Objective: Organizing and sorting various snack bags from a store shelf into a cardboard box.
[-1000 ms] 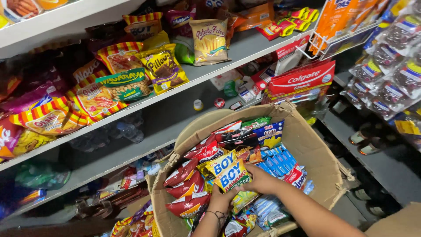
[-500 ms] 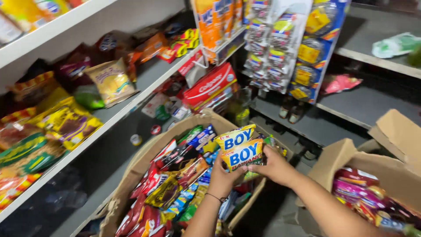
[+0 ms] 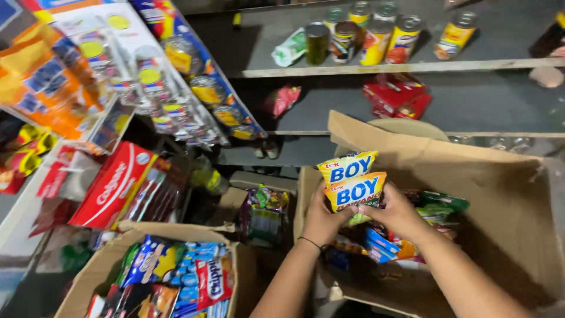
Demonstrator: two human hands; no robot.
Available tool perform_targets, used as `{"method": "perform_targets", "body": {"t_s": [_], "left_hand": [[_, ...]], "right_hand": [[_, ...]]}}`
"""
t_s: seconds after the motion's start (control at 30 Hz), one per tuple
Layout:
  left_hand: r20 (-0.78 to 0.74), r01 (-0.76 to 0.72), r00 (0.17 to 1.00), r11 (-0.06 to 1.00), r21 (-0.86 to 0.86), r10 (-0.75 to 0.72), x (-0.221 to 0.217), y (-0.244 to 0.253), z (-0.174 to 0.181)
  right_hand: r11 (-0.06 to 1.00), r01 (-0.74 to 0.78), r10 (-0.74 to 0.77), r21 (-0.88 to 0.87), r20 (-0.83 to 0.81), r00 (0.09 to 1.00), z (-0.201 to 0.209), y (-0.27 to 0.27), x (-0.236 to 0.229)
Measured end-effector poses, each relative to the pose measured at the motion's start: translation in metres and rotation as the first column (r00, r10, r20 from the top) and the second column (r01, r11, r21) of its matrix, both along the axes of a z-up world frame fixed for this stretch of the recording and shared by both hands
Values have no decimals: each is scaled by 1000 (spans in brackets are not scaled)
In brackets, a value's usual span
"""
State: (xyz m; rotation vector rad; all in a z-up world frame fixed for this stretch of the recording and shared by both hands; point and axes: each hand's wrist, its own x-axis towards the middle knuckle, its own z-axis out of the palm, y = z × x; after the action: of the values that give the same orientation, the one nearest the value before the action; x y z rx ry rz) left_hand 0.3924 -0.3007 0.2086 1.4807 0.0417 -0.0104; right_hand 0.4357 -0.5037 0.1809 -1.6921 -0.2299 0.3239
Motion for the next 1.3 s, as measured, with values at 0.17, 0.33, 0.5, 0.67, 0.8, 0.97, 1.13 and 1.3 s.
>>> {"method": "perform_targets", "body": {"t_s": [0.17, 0.33, 0.5, 0.67, 0.8, 0.97, 1.13, 1.3], "left_hand": [[14, 130, 991, 985, 110, -132, 42, -72, -60], [-63, 216, 975, 976, 29, -214, 73, -120, -132], [-241, 208, 951, 978, 26, -196, 106, -151, -240], [-351, 154, 928, 987, 52, -127, 130, -154, -298], [-404, 55, 912, 953, 297, 73, 137, -151, -302], [-306, -104, 905, 853, 512, 294, 128, -167, -304], [-160, -239, 918, 829, 506, 362, 118, -174, -283], [-182, -161, 947, 882, 444, 265, 102, -167, -264]], "right_hand": [[977, 161, -166, -137, -28, 986, -45, -68, 4], [936, 236, -247, -260, -13, 969, -138, -112, 22], [943, 277, -317, -187, -237, 918, -243, -133, 45], [954, 279, -298, -112, -226, 927, -330, -133, 65], [960, 261, -277, -100, -212, 937, -363, -121, 86], [911, 355, -391, -210, -172, 904, -343, -102, 94], [872, 350, -424, -343, -169, 890, -353, -112, 93], [887, 149, -254, -438, -193, 948, -372, -131, 85]]}}
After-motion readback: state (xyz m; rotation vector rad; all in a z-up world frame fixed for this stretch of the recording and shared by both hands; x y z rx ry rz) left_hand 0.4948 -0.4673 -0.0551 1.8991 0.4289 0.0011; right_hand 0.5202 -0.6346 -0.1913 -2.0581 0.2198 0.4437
